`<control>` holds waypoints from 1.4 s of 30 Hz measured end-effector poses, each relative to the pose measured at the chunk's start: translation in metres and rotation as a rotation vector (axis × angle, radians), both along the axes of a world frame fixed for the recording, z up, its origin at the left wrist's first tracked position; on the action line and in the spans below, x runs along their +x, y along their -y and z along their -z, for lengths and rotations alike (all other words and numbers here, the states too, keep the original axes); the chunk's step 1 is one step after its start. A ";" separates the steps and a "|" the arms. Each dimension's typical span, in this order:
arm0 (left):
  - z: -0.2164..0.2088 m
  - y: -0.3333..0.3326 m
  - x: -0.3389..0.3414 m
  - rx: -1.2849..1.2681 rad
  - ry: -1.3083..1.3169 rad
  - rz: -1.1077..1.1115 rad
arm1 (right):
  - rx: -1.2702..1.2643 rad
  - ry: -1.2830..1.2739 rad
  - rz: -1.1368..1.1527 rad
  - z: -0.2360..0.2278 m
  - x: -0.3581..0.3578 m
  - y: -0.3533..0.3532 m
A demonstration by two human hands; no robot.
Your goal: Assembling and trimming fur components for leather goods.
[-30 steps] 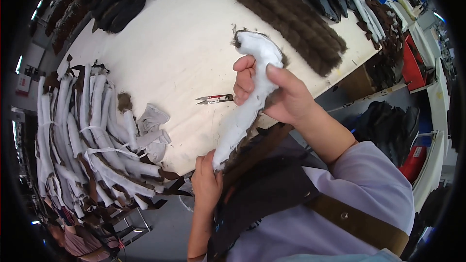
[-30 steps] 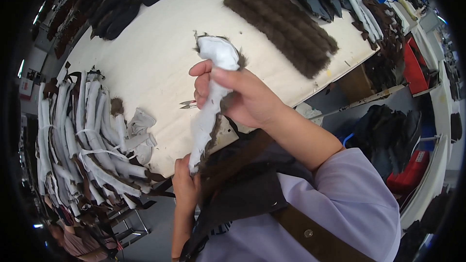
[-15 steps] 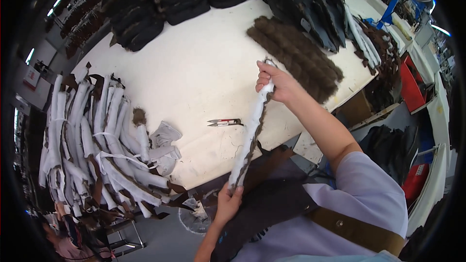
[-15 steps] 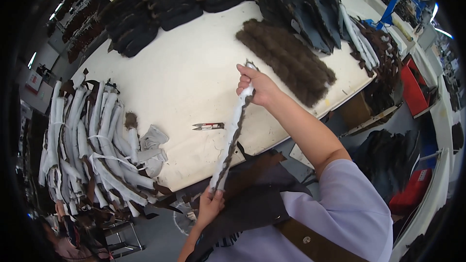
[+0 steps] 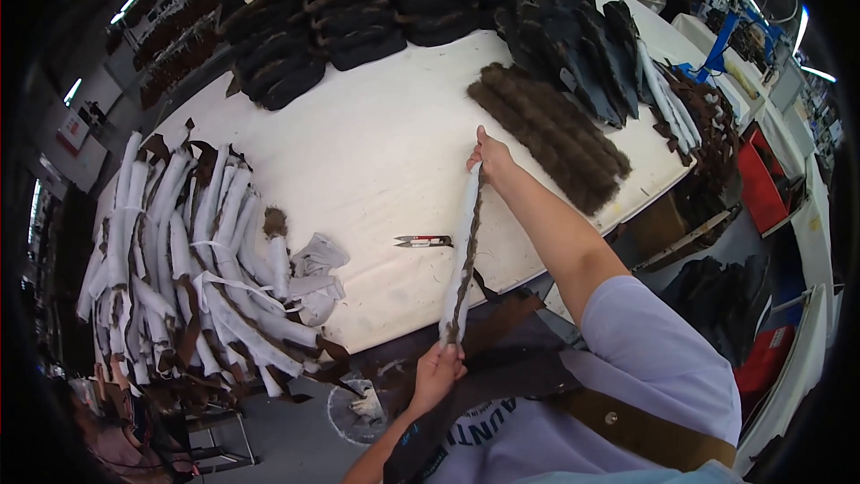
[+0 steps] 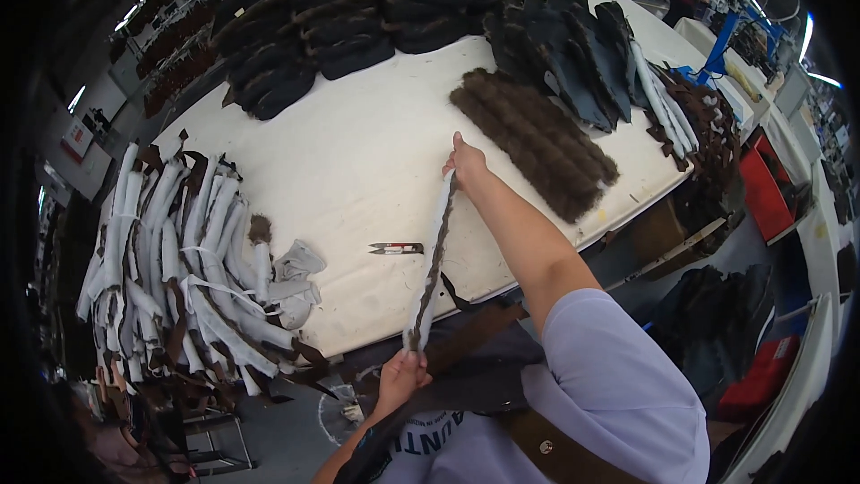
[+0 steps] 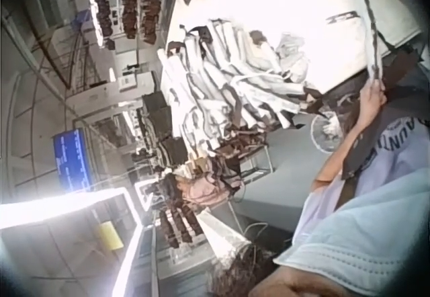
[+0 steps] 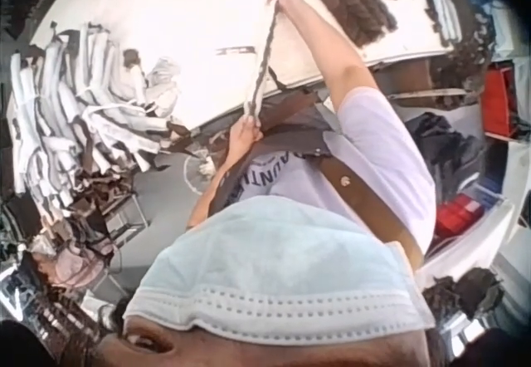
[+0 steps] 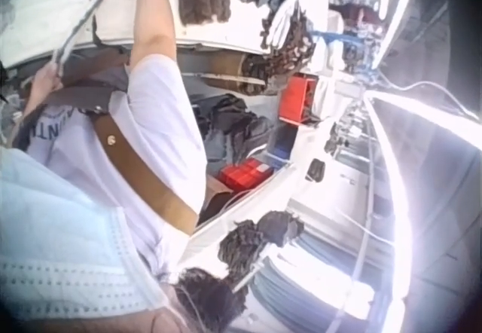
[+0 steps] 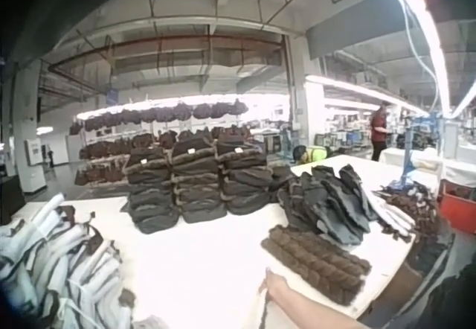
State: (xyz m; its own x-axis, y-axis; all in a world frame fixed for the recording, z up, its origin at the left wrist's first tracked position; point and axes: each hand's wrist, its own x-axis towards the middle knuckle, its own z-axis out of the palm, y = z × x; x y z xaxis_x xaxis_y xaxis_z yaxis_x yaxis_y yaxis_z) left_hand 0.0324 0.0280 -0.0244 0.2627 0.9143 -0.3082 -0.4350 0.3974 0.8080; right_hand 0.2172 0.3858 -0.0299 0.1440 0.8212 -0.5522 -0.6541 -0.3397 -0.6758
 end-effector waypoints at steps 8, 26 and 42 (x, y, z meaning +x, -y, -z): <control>0.004 0.016 -0.027 -0.013 -0.092 -0.058 | 0.105 -0.276 -0.291 -0.004 0.003 0.048; 0.023 0.009 -0.002 -0.047 -0.019 0.025 | -0.013 0.233 -0.104 -0.001 -0.012 0.024; 0.011 0.014 -0.018 0.126 -0.280 -0.002 | 0.117 -0.028 -0.287 0.012 -0.004 0.013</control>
State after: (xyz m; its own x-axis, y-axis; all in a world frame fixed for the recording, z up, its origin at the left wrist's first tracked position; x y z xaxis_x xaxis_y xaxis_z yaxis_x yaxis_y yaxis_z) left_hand 0.0147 0.0137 -0.0357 0.1815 0.9503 -0.2529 -0.1890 0.2861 0.9394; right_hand 0.2128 0.3728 -0.0422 -0.1168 0.8845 -0.4517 -0.5618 -0.4339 -0.7044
